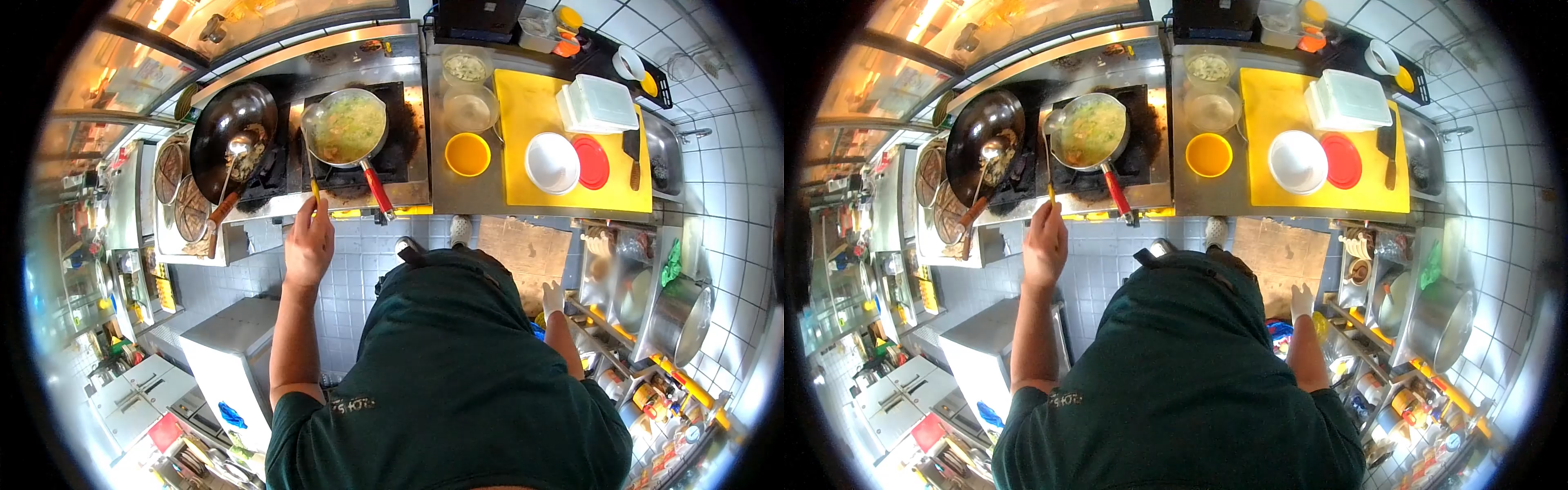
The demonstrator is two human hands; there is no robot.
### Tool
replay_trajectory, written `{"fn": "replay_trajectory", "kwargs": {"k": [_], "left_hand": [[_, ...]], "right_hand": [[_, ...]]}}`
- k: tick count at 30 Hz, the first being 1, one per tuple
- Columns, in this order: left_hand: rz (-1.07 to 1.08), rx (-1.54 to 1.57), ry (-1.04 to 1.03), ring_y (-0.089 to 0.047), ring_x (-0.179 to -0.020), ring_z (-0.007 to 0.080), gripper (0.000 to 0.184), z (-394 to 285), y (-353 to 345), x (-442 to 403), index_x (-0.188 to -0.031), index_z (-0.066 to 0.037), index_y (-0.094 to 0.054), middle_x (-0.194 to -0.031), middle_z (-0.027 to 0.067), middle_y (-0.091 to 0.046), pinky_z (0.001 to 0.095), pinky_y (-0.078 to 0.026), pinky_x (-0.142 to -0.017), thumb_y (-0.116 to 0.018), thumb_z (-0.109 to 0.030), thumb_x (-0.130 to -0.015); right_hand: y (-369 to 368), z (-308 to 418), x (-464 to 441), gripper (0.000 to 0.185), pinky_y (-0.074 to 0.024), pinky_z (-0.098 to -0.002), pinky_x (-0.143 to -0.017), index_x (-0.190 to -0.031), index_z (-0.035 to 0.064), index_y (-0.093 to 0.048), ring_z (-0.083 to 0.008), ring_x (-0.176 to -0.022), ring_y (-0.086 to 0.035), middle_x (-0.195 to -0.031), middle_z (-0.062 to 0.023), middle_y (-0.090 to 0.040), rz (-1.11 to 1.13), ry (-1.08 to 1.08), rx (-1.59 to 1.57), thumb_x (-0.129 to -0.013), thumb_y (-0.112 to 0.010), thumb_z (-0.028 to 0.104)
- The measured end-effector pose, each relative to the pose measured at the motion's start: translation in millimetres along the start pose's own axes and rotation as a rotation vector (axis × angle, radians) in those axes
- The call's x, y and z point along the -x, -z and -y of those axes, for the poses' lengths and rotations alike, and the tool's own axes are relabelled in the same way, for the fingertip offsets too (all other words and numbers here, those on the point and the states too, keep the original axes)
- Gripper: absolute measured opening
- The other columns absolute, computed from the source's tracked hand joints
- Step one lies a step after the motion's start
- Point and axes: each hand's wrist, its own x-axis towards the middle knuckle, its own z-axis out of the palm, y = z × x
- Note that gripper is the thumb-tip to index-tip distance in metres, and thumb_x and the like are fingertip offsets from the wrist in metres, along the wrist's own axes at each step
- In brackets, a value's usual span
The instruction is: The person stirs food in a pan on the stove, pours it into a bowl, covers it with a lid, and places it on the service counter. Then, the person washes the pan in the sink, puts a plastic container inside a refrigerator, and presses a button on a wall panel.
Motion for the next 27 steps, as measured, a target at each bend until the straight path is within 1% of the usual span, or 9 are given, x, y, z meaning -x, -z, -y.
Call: {"fn": "replay_trajectory", "kwargs": {"k": [7,9,13,14,17,20,21,23,27], "left_hand": [[0.032,-0.118,-0.087,-0.066,-0.114,0.0432,0.052,8,-61,86,-0.136,-0.004,-0.059,-0.135,0.0279,-0.057,0.0455,-0.060,-0.091,-0.071,0.001,-0.086],[0.181,0.211,0.283,-0.063,-0.118,0.0477,0.049,8,-97,115,-0.137,-0.005,-0.059,-0.137,0.0278,-0.056,0.0490,-0.055,-0.101,-0.071,-0.005,-0.090],[0.145,0.005,-0.127,-0.062,-0.119,0.0481,0.042,16,-124,133,-0.134,-0.011,-0.061,-0.140,0.0260,-0.055,0.0493,-0.054,-0.101,-0.071,-0.011,-0.093],[0.116,0.164,0.080,-0.063,-0.117,0.0459,0.044,-3,-110,120,-0.132,-0.014,-0.063,-0.142,0.0257,-0.054,0.0492,-0.056,-0.097,-0.072,-0.006,-0.089],[0.070,0.079,0.030,-0.065,-0.117,0.0447,0.045,-8,-83,111,-0.130,-0.015,-0.064,-0.141,0.0253,-0.054,0.0480,-0.059,-0.094,-0.071,-0.001,-0.088],[-0.182,0.217,0.099,-0.068,-0.113,0.0396,0.038,-18,-52,85,-0.127,-0.012,-0.065,-0.135,0.0241,-0.058,0.0422,-0.061,-0.088,-0.067,0.004,-0.092],[-0.245,0.272,0.143,-0.069,-0.113,0.0381,0.036,-25,-34,68,-0.125,-0.009,-0.065,-0.133,0.0236,-0.060,0.0425,-0.062,-0.087,-0.066,0.005,-0.092],[-0.340,0.346,0.203,-0.069,-0.112,0.0327,0.024,-21,-10,52,-0.119,-0.006,-0.066,-0.126,0.0218,-0.064,0.0423,-0.062,-0.090,-0.064,0.003,-0.097],[-0.484,0.911,0.682,-0.071,-0.110,0.0317,0.020,-14,14,28,-0.113,0.005,-0.063,-0.118,0.0186,-0.067,0.0437,-0.060,-0.099,-0.056,-0.013,-0.108]], "right_hand": [[-15,-37,-22,0.070,-0.0396,-0.0437,-0.116,-0.145,-0.0056,-0.051,-0.0428,-0.138,-0.050,-0.146,-0.0303,-0.053,0.010,0.142,0.152,-0.096,-0.059,0.043],[-22,-48,-32,0.064,-0.0395,-0.0439,-0.115,-0.143,-0.0041,-0.053,-0.0428,-0.138,-0.049,-0.148,-0.0291,-0.052,0.015,0.149,0.183,-0.098,-0.057,0.041],[-20,-42,-35,0.046,-0.0408,-0.0457,-0.113,-0.139,0.0016,-0.058,-0.0439,-0.137,-0.048,-0.149,-0.0279,-0.051,-0.001,0.150,0.147,-0.103,-0.053,0.031],[-16,-34,-33,0.043,-0.0414,-0.0464,-0.113,-0.138,0.0026,-0.059,-0.0445,-0.136,-0.048,-0.148,-0.0287,-0.051,-0.022,0.135,0.095,-0.103,-0.053,0.029],[-19,-65,-65,0.039,-0.0424,-0.0470,-0.112,-0.136,0.0040,-0.060,-0.0445,-0.135,-0.050,-0.146,-0.0306,-0.052,-0.022,0.329,0.323,-0.105,-0.052,0.025],[-1,-34,-45,0.037,-0.0425,-0.0470,-0.112,-0.134,0.0057,-0.062,-0.0447,-0.134,-0.051,-0.144,-0.0305,-0.054,0.004,0.426,0.467,-0.103,-0.053,0.023],[3,-22,-37,0.046,-0.0424,-0.0457,-0.112,-0.138,0.0024,-0.059,-0.0444,-0.134,-0.051,-0.144,-0.0305,-0.054,-0.008,0.318,0.310,-0.100,-0.055,0.028],[4,-2,-26,0.065,-0.0422,-0.0431,-0.111,-0.144,-0.0042,-0.053,-0.0439,-0.134,-0.053,-0.145,-0.0304,-0.055,-0.030,0.103,-0.001,-0.094,-0.060,0.037],[-13,-38,-46,0.066,-0.0421,-0.0419,-0.111,-0.145,-0.0044,-0.052,-0.0423,-0.134,-0.053,-0.145,-0.0301,-0.055,0.031,0.213,0.108,-0.095,-0.060,0.038]]}}
